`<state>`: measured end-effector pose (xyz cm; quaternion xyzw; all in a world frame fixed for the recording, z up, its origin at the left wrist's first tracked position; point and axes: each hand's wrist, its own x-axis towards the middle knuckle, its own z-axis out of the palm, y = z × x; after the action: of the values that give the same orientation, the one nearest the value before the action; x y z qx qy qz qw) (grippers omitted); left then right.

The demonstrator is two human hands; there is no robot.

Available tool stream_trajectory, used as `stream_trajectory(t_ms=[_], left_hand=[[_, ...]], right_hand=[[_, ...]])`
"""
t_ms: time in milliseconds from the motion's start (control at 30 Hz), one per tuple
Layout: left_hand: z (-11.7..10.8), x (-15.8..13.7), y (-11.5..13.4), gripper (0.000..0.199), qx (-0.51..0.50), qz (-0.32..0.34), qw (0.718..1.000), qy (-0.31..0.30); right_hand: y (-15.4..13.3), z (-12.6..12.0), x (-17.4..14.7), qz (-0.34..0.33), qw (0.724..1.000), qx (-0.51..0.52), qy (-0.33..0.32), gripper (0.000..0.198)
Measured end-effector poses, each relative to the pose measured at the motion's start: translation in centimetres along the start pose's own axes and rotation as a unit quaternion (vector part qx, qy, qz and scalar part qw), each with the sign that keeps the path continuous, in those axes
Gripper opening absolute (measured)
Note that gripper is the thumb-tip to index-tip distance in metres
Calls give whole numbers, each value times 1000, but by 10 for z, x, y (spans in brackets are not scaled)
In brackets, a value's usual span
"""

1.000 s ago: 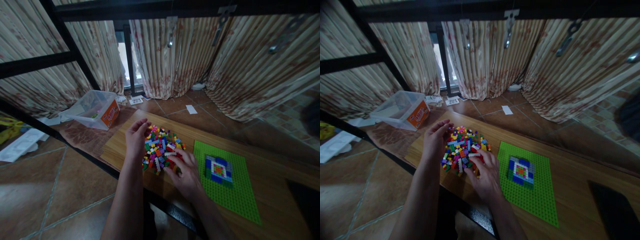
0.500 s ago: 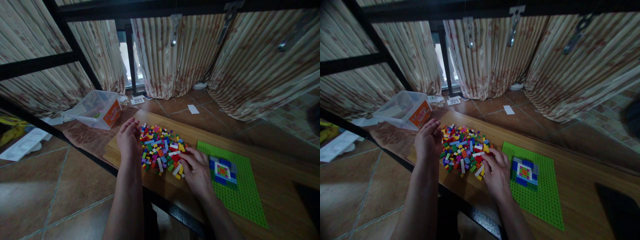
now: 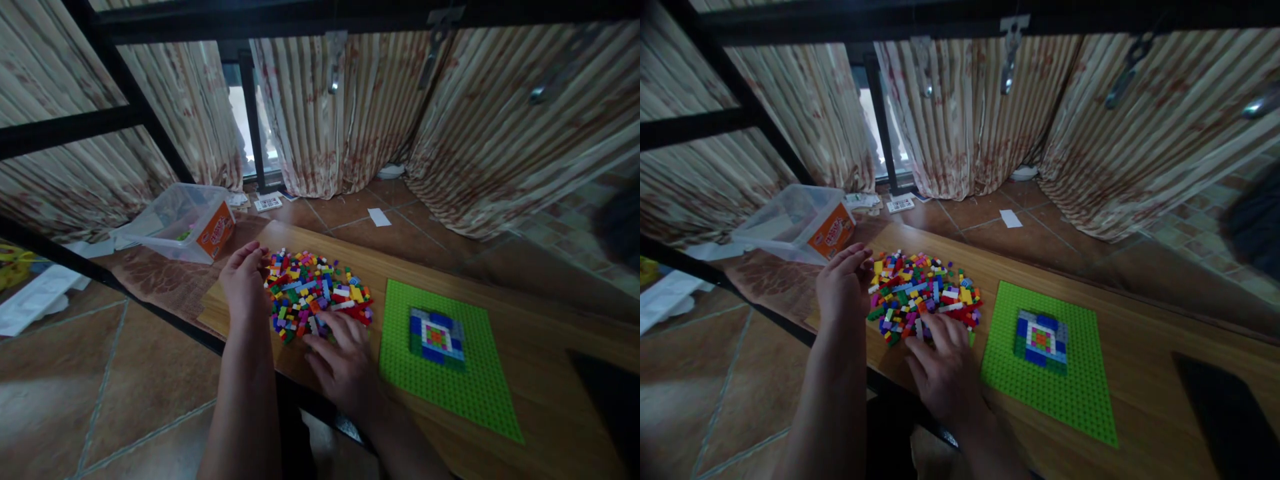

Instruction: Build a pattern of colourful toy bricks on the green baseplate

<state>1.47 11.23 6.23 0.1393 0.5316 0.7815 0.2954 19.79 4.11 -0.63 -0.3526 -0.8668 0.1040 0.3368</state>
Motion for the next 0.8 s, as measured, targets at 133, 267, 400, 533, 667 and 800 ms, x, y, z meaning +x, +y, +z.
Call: stream_trajectory(t_ms=[133,267,400,533,667,800], left_hand=[[3,-3,0,22,-7,-9,999,-33],[6,-7,1,22,-14,-22,998,-49],[7,-7,1,23,-15,-19,999,-48],[7,-6,1,23,-19,-26,998,-50],[6,-7,1,23,-27,-30,998,-55],[6,-8,2,22,-26,-34,997,-57]], right_hand=[[-4,1,1,-7,999,-7,-35,23],[0,3,0,12,1000,-20,-21,20],[6,3,-2,28,999,-30,17,20],[12,0,-3,49,998,-37,31,21],[19,-4,-3,67,996,-41,50,21],[27,-7,-4,87,992,-60,69,21]])
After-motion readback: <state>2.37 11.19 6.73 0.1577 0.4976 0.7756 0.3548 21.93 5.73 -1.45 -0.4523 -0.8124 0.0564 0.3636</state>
